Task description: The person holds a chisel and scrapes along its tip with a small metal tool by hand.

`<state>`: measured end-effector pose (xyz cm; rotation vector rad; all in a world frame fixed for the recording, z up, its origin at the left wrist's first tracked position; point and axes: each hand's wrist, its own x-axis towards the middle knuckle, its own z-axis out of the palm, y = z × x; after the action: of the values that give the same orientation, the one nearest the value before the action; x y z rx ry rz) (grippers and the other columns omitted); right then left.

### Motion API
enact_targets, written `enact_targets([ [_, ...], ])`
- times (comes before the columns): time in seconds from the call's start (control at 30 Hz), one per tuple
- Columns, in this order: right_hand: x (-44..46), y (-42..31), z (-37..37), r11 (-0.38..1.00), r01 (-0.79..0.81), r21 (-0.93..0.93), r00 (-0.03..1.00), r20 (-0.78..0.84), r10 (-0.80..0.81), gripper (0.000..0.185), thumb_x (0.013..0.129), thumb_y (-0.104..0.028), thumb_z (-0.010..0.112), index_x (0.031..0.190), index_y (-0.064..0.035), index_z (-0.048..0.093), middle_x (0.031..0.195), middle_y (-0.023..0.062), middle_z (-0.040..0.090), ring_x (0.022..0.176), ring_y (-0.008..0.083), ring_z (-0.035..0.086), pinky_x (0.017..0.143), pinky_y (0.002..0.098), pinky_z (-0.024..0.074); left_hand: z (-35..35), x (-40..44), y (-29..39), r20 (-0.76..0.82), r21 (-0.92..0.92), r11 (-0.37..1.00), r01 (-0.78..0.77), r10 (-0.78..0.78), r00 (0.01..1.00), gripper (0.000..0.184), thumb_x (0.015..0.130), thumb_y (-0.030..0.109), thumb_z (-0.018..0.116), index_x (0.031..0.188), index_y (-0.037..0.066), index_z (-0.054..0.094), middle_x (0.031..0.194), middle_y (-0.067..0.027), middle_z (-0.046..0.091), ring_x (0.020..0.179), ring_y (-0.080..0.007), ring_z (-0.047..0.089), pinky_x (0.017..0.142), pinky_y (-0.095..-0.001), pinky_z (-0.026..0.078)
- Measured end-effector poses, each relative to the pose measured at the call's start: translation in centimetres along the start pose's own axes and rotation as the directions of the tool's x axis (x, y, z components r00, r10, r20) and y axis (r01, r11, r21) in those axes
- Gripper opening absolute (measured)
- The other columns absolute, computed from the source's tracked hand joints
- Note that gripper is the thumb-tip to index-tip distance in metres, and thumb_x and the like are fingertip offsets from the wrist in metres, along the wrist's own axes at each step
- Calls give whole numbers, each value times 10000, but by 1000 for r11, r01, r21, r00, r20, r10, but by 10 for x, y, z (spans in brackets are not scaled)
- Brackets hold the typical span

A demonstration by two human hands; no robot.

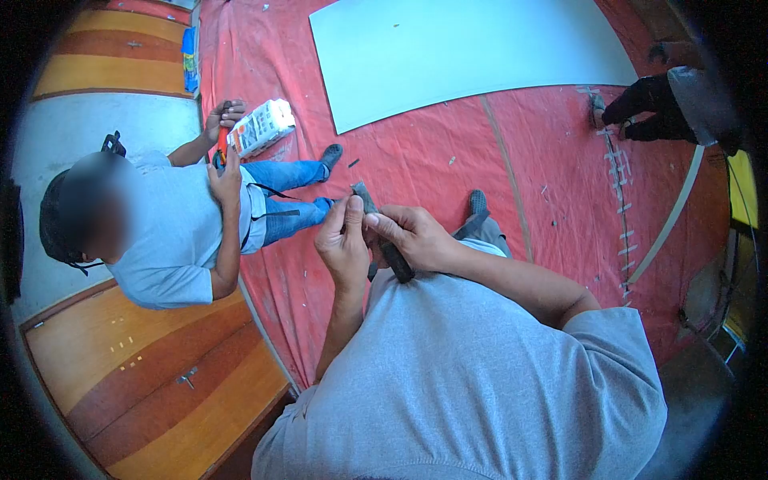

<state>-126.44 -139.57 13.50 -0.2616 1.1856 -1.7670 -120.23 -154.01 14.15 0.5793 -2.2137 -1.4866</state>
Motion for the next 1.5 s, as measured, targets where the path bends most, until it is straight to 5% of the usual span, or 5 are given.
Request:
enact_targets([
  [0.1, -1, 0, 1, 1000, 2, 15, 1000, -21, -1, 419, 1151, -370, 493, 1045, 3, 651, 807, 64, 670, 709, 149, 680, 646, 321, 569, -2, -1, 0, 26, -63, 995, 82, -80, 996, 246, 1099, 176, 626, 1159, -29, 748, 846, 30, 635, 700, -41, 532, 590, -222, 411],
  [0.17, -1, -1, 1, 1000, -7, 13, 1000, -26, 8, 421, 1157, -367, 473, 1027, -1, 634, 804, 76, 675, 707, 163, 682, 654, 328, 567, -5, 3, 3, 114, -378, 881, 286, -262, 958, 304, 1117, 176, 583, 1338, 1, 698, 823, 51, 592, 647, -23, 469, 534, -214, 369],
  [0.27, -1, -7, 5, 999, 8, -35, 1000, -17, -8, 414, 1155, -368, 481, 1050, 0, 640, 804, 74, 678, 712, 165, 687, 651, 328, 567, -11, 9, 9, 188, -465, 808, 362, -309, 932, 340, 1130, 186, 549, 1402, 17, 663, 832, 66, 589, 643, -5, 424, 525, -197, 345],
  [1.0, 2, 1, 8, 1000, -10, 27, 998, 62, 8, 422, 1144, -386, 501, 1107, 5, 656, 888, 60, 680, 732, 146, 696, 660, 325, 594, -25, 15, 13, 323, -424, 835, 351, -223, 920, 429, 1088, 143, 468, 1456, -15, 622, 864, 58, 548, 675, -20, 417, 574, -194, 338],
  [1.5, 1, 3, 2, 1000, -5, -9, 997, 78, 5, 422, 1154, -373, 483, 1035, -2, 647, 815, 66, 673, 723, 163, 700, 655, 321, 575, -14, 10, -2, 204, -181, 977, 109, -72, 976, 372, 1132, 176, 521, 1425, -24, 634, 1298, -79, 701, 977, -86, 581, 874, -262, 492],
])
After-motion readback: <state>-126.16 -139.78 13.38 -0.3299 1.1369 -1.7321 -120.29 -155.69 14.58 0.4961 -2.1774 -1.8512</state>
